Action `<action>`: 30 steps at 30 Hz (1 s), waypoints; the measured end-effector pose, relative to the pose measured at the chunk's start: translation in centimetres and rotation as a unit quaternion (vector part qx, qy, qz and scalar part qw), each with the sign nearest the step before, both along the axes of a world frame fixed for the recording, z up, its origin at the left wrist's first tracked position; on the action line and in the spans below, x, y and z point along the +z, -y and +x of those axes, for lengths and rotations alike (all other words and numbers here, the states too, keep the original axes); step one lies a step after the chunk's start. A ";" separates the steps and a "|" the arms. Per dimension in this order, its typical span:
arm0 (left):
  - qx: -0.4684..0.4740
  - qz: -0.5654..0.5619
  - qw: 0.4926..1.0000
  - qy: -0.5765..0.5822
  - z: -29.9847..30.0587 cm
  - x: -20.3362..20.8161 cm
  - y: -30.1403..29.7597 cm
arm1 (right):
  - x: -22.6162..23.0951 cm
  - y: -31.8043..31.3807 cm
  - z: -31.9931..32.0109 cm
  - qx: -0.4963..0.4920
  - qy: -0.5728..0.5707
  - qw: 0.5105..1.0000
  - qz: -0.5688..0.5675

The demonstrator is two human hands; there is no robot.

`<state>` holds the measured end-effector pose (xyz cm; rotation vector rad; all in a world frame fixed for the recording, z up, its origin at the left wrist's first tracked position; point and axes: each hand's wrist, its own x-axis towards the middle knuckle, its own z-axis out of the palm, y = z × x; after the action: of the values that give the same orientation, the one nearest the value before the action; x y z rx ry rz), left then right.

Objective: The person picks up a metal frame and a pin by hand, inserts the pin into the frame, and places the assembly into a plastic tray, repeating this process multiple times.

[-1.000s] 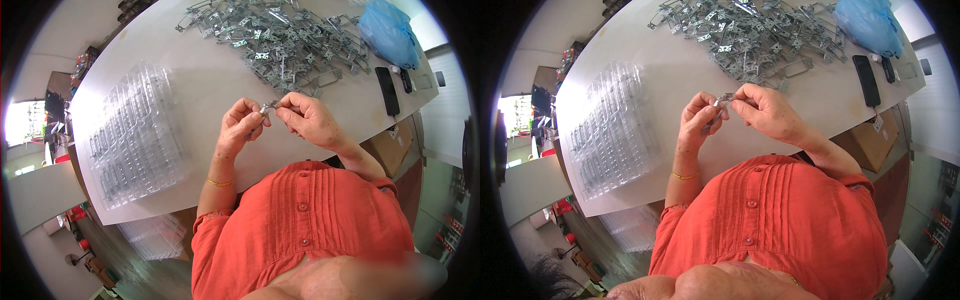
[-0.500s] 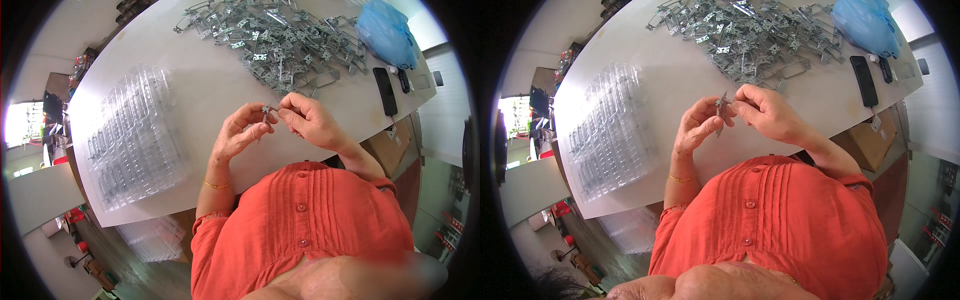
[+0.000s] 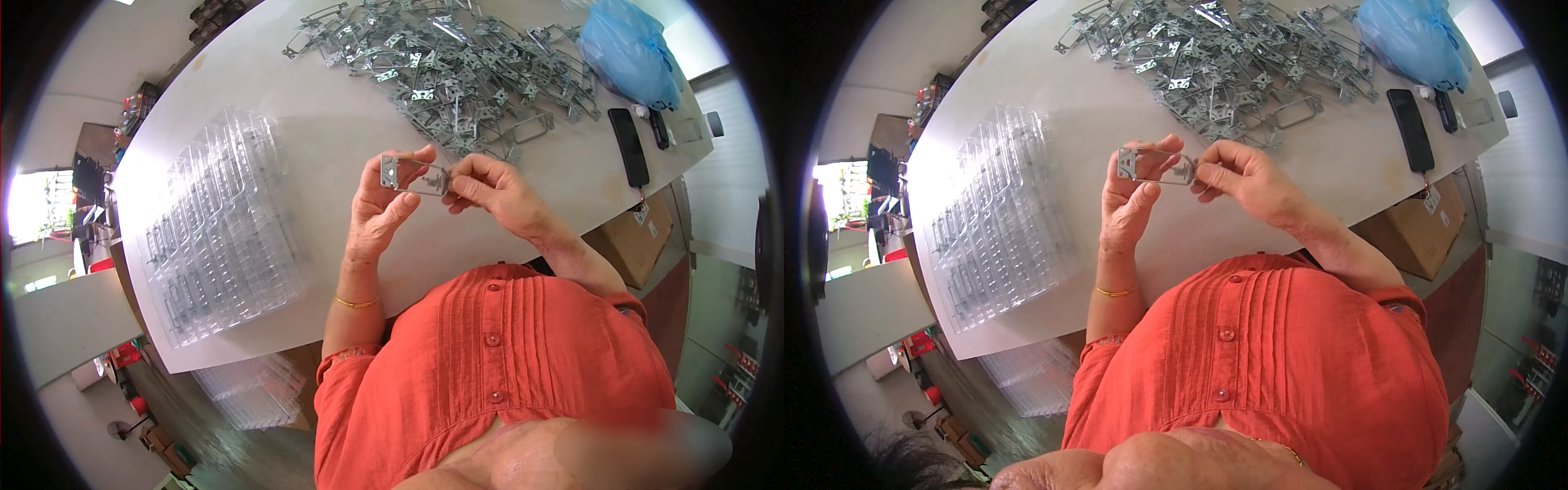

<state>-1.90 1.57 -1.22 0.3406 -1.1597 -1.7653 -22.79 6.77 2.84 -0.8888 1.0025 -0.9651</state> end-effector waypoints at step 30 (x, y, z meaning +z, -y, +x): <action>-0.059 0.087 0.986 0.128 0.2 1.5 -0.3 | 2.6 0.2 -0.3 -0.059 -0.320 0.918 -0.226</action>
<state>-1.68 1.91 0.28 0.6288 -1.2275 -1.9750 -23.08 6.53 5.43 -1.6145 1.4218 -1.0505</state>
